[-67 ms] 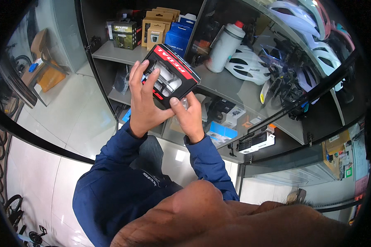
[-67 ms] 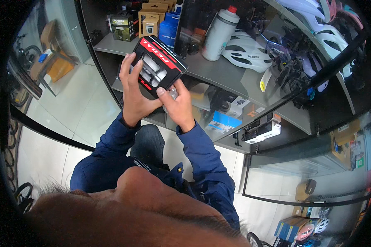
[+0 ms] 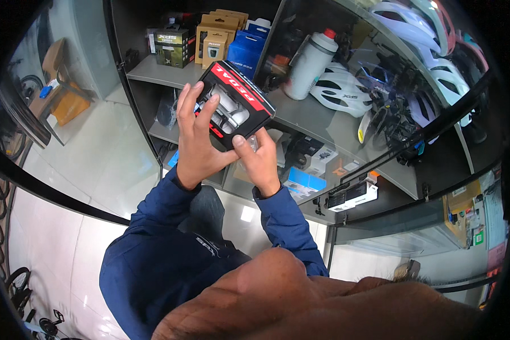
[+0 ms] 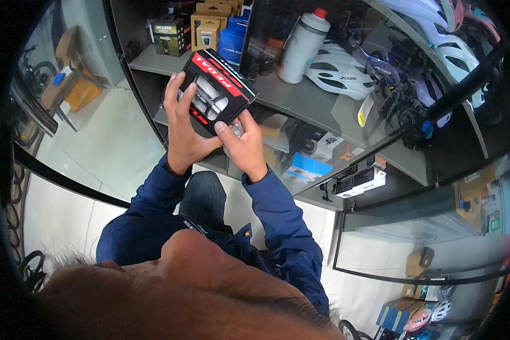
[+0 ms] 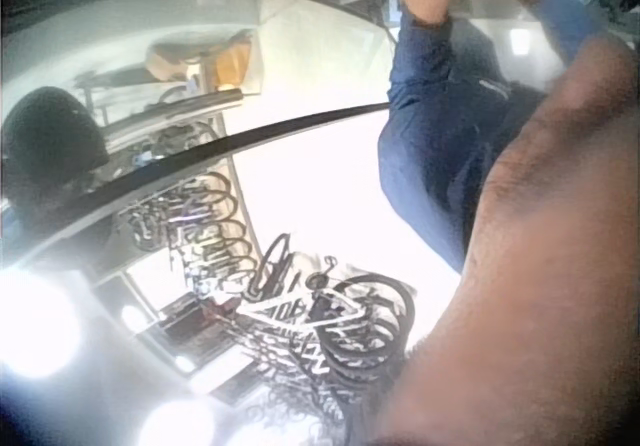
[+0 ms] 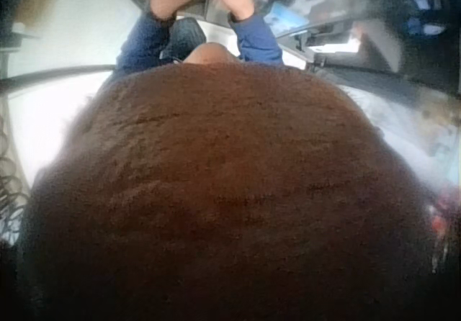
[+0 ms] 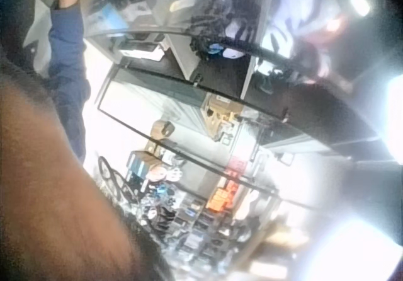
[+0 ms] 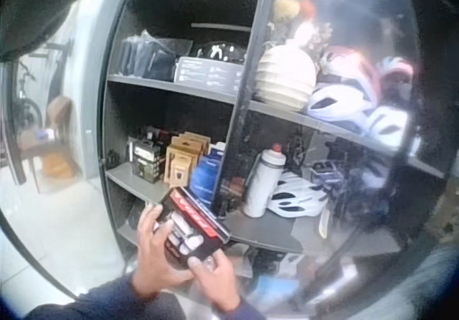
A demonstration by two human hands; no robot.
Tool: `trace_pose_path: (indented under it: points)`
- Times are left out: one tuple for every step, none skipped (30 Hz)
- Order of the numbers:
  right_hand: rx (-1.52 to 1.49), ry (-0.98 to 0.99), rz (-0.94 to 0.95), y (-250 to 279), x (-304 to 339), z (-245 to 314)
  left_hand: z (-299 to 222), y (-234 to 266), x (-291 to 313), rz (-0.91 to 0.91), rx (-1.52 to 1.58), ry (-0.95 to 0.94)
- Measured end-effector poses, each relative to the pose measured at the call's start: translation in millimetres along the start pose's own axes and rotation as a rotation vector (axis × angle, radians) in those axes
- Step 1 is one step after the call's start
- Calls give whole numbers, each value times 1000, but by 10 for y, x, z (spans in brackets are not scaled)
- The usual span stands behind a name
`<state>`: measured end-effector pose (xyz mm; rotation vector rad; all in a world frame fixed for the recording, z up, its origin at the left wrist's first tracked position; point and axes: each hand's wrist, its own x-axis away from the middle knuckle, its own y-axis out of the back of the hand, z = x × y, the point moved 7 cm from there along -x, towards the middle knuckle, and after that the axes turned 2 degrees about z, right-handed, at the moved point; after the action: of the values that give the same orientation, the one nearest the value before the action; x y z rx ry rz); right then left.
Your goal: The person retrieves several packaged bicycle accessories from a glass display cabinet, including a small plastic bag, a box of brake pads, and a box containing a bicycle light. They open the light box, remove the light, and test it by turning it on and off before placing it back in the box.
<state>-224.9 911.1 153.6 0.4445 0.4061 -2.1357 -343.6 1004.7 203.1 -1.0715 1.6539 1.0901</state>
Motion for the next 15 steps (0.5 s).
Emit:
trace_pose_path:
  points:
    - [1, 12, 6, -19, 4, -9, 30, 15, 12, 25, -8, -3]
    - [2, 26, 14, -32, 5, -17, 60, 43, 33, 41, 20, 0]
    - [-36, -9, 20, -26, 1, -58, 89, 74, 61, 56, 37, 3]
    - [-74, -45, 26, -14, 1, -102, 134, 108, 101, 80, 50, 26]
    - [-114, -82, 29, 4, 3, -150, 179, 177, 152, 101, 49, 41]
    - [-113, -94, 43, 27, 3, -177, 246, 235, 177, 29, 158, 67]
    - [-115, -107, 57, 54, 3, -208, 329, 248, 210, -35, 256, 125]
    - [-124, -115, 71, 74, 0, -239, 383, 264, 242, -99, 350, 136]
    - [-104, -94, 72, 88, -9, -261, 485, 263, 286, -125, 387, 230]
    - [-145, -111, 88, 94, -4, -300, 621, 216, 353, -117, 561, 392]
    - [-186, -129, 104, 102, 0, -334, 727, 164, 425, -107, 732, 531]
    - [-227, -145, 120, 110, 2, -361, 808, 96, 499, -96, 904, 668]
    - [-225, -145, 132, 117, -1, -378, 819, 38, 571, -43, 1066, 753]
    - [-224, -147, 143, 123, -2, -392, 842, -13, 612, -4, 1152, 807]
    - [-223, -149, 156, 127, -4, -402, 857, -48, 640, 32, 1252, 841]
